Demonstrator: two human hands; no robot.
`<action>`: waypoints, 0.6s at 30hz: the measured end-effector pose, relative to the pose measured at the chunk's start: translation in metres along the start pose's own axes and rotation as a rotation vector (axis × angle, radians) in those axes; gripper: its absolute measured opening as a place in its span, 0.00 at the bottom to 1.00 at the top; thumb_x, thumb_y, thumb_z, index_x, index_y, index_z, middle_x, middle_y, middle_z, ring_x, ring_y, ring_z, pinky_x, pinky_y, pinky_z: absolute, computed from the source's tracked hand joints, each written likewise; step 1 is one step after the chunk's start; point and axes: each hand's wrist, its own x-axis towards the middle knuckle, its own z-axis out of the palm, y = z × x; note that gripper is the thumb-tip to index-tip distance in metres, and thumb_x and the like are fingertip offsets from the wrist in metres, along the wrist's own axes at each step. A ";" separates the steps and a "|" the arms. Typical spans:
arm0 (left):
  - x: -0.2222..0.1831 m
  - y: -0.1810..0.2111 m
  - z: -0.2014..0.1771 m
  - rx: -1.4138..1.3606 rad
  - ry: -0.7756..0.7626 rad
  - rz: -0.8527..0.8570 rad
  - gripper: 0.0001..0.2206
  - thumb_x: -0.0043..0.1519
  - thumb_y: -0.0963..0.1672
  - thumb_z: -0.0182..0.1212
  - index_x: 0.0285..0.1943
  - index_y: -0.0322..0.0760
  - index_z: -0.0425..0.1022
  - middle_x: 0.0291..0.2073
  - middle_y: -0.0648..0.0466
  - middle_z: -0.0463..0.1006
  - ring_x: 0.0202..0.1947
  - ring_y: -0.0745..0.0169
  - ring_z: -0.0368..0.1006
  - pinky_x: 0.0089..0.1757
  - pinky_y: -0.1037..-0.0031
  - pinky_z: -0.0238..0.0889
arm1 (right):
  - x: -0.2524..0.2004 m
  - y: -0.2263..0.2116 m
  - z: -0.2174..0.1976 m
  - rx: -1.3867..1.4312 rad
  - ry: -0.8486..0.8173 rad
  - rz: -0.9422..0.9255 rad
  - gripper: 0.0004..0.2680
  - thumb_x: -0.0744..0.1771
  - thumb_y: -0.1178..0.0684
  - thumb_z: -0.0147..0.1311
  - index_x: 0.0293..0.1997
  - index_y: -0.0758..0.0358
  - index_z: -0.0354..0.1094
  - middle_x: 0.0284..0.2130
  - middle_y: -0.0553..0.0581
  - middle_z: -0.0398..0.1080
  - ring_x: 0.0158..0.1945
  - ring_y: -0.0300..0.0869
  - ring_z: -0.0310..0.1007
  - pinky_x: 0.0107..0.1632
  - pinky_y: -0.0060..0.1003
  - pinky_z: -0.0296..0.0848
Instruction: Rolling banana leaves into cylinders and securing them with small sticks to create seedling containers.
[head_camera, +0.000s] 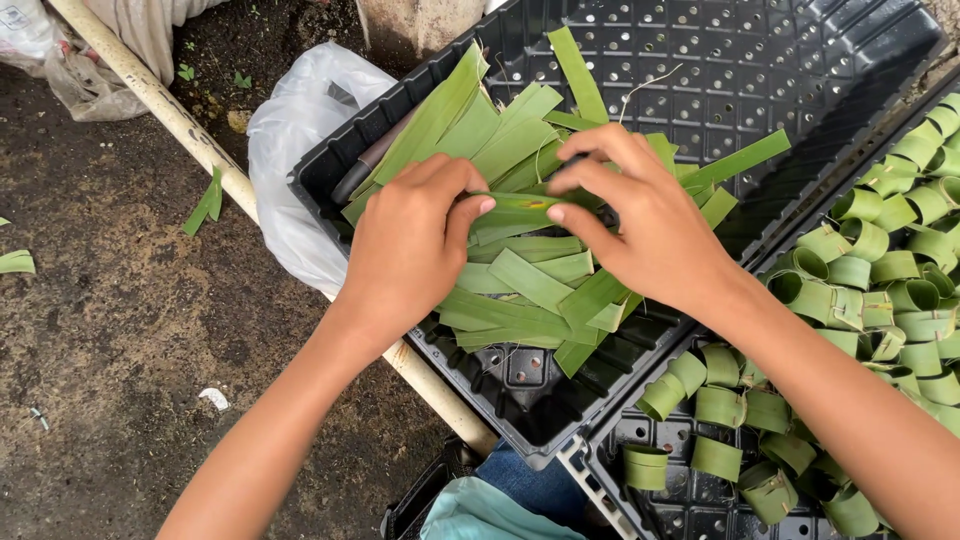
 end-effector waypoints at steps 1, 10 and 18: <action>0.000 0.000 0.001 0.000 -0.001 0.004 0.02 0.61 0.37 0.62 0.37 0.33 0.73 0.30 0.53 0.77 0.29 0.54 0.72 0.32 0.64 0.66 | 0.001 -0.006 -0.002 -0.001 0.003 0.002 0.04 0.67 0.60 0.59 0.43 0.67 0.71 0.53 0.59 0.65 0.51 0.48 0.65 0.48 0.39 0.66; 0.016 0.035 0.003 -0.339 0.052 0.122 0.06 0.63 0.36 0.61 0.47 0.28 0.73 0.40 0.52 0.75 0.37 0.63 0.73 0.40 0.74 0.68 | -0.002 -0.028 -0.021 0.346 0.146 0.137 0.03 0.67 0.68 0.57 0.38 0.69 0.67 0.33 0.53 0.68 0.33 0.37 0.65 0.38 0.30 0.66; 0.000 0.080 0.042 -0.715 -0.454 -0.305 0.04 0.65 0.38 0.59 0.37 0.33 0.79 0.27 0.54 0.83 0.28 0.73 0.79 0.30 0.82 0.68 | -0.070 -0.022 -0.047 0.810 0.239 0.545 0.02 0.69 0.64 0.52 0.40 0.65 0.64 0.36 0.52 0.71 0.36 0.35 0.70 0.44 0.29 0.72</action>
